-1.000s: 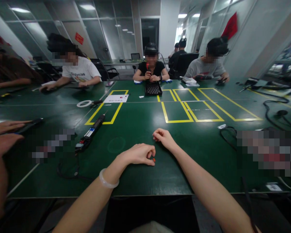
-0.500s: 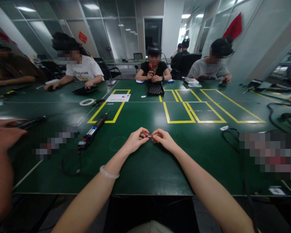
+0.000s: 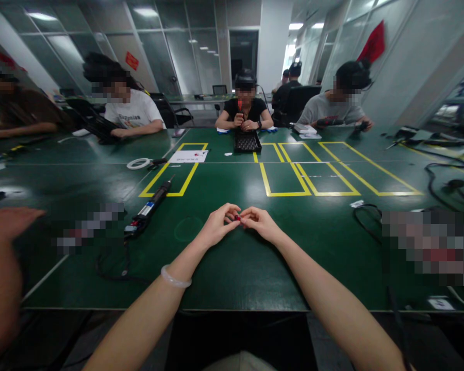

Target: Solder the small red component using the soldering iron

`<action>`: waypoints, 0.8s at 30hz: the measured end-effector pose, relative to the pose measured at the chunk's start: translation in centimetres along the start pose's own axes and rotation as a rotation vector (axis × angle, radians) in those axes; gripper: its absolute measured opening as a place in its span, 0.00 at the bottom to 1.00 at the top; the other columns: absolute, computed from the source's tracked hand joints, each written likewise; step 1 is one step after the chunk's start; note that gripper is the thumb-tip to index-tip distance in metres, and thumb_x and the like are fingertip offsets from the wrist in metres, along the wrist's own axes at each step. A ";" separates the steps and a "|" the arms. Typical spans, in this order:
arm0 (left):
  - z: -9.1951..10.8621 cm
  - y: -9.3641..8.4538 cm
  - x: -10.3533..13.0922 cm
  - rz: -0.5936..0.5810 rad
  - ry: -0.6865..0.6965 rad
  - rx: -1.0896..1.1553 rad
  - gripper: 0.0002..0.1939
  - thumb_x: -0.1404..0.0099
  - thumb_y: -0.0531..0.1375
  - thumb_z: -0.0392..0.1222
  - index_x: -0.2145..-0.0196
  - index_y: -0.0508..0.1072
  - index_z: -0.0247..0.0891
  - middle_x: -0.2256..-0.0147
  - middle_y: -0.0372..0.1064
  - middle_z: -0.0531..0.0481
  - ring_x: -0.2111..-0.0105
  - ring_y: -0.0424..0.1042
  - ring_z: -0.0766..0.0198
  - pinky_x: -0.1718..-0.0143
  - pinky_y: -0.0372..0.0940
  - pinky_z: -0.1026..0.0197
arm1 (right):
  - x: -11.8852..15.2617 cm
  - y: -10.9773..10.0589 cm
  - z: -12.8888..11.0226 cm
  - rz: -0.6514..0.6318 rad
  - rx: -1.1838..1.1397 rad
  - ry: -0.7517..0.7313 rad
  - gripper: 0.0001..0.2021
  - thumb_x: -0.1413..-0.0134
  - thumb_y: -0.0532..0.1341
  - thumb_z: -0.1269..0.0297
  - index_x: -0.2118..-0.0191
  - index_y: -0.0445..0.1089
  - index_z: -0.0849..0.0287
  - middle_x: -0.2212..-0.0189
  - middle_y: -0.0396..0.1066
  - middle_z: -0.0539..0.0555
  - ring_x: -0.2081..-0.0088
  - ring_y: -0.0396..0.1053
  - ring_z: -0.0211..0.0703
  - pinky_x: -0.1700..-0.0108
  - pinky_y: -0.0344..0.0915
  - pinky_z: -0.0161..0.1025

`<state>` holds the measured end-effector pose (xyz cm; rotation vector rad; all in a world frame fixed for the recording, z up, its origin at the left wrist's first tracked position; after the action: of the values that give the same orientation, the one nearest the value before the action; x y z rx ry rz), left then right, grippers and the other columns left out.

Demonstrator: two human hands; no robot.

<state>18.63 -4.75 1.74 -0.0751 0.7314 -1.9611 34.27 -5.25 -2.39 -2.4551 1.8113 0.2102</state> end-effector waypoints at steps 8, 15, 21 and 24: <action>-0.2 0.0 0.1 -0.017 -0.050 0.025 0.13 0.38 0.59 0.49 0.62 0.74 0.37 0.64 0.74 0.48 0.64 0.73 0.61 0.60 0.65 0.60 | 0.1 0.0 -0.4 0.010 -0.038 -0.016 0.16 0.52 0.66 0.53 0.64 0.68 0.60 0.73 0.73 0.51 0.72 0.69 0.36 0.67 0.66 0.35; -0.3 0.1 0.1 -0.014 -0.006 0.022 0.14 0.40 0.60 0.44 0.56 0.72 0.39 0.64 0.73 0.50 0.64 0.72 0.63 0.60 0.65 0.62 | -0.1 -0.2 0.0 0.019 -0.029 -0.006 0.16 0.51 0.65 0.51 0.67 0.66 0.60 0.74 0.73 0.51 0.73 0.69 0.36 0.68 0.65 0.36; -0.5 0.1 0.1 -0.007 -0.015 0.036 0.12 0.38 0.59 0.44 0.58 0.72 0.38 0.64 0.74 0.49 0.63 0.73 0.63 0.58 0.65 0.61 | -0.2 -0.3 0.0 0.051 -0.032 -0.016 0.17 0.51 0.65 0.51 0.63 0.67 0.60 0.73 0.73 0.51 0.73 0.68 0.36 0.69 0.64 0.35; -0.6 0.0 0.0 -0.007 -0.037 0.038 0.12 0.38 0.59 0.45 0.59 0.72 0.37 0.64 0.74 0.49 0.63 0.73 0.63 0.58 0.65 0.61 | -0.2 -0.2 0.2 0.049 -0.065 -0.026 0.18 0.55 0.68 0.54 0.62 0.66 0.59 0.72 0.72 0.50 0.72 0.68 0.36 0.68 0.65 0.35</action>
<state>18.42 -4.49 1.27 -0.0909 0.6708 -1.9738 34.37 -4.98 -2.60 -2.4399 1.8851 0.3075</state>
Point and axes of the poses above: each hand's wrist, its own x-axis away from the middle knuckle, its own y-axis out of the palm, z = x × y, the point moved 4 cm from there along -x, towards the middle knuckle
